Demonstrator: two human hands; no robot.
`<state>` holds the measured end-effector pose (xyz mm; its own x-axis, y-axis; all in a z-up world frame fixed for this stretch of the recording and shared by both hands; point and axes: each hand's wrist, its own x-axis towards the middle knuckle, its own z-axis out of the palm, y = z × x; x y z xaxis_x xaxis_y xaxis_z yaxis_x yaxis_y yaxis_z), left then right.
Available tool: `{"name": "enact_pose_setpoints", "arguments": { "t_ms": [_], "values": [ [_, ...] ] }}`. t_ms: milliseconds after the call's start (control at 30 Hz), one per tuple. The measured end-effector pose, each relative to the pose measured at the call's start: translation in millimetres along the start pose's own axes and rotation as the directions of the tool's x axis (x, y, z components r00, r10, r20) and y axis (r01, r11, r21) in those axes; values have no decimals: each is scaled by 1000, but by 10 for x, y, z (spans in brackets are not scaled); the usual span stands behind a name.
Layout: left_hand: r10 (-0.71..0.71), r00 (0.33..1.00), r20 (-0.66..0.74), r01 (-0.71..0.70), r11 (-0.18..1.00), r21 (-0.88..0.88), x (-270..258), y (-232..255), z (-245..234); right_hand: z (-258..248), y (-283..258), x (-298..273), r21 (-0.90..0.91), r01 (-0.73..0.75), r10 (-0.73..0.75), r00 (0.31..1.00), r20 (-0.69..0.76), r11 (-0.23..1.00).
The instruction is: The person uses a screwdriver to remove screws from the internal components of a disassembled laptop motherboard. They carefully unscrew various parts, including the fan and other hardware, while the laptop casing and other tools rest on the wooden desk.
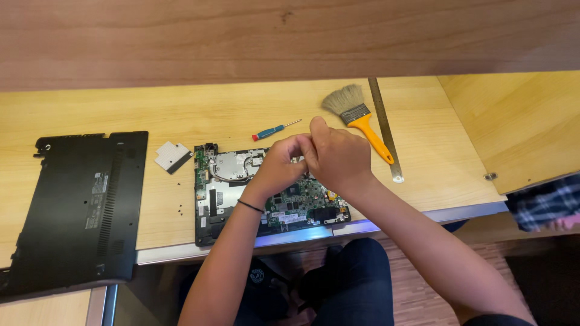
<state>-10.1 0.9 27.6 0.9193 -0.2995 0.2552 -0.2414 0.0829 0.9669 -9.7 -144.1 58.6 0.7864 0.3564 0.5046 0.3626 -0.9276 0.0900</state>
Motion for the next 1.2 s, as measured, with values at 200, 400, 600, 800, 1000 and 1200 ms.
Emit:
{"name": "enact_pose_setpoints", "arguments": {
  "t_ms": [200, 400, 600, 800, 1000, 1200],
  "values": [
    [-36, 979, 200, 77, 977, -199, 15, -81, -107, 165, -3, -46, -10, -124, 121, 981, -150, 992],
    [-65, 975, 213, 114, 968, -226, 159, -175, -270, -88, 3, 176, 446, 29, -163, 951, 264, 894],
    [-59, 969, 238, 118, 963, -242, 74, -240, -301, -171, 248, 305, 730, 105, -452, 841, 298, 676],
    [-45, 975, 217, 63, 995, -74, 135, -700, -187, -413, 142, 293, 343, 227, -372, 812, 449, 912],
    [-16, 995, 103, 15, 1000, 13, 214, -749, -39, 63, 29, -123, 287, -68, 81, 996, -33, 955],
    [24, 989, -145, 0, 987, 164, 73, -415, 136, 363, -56, -258, 416, -97, 257, 901, -349, 904]
  ]
}}
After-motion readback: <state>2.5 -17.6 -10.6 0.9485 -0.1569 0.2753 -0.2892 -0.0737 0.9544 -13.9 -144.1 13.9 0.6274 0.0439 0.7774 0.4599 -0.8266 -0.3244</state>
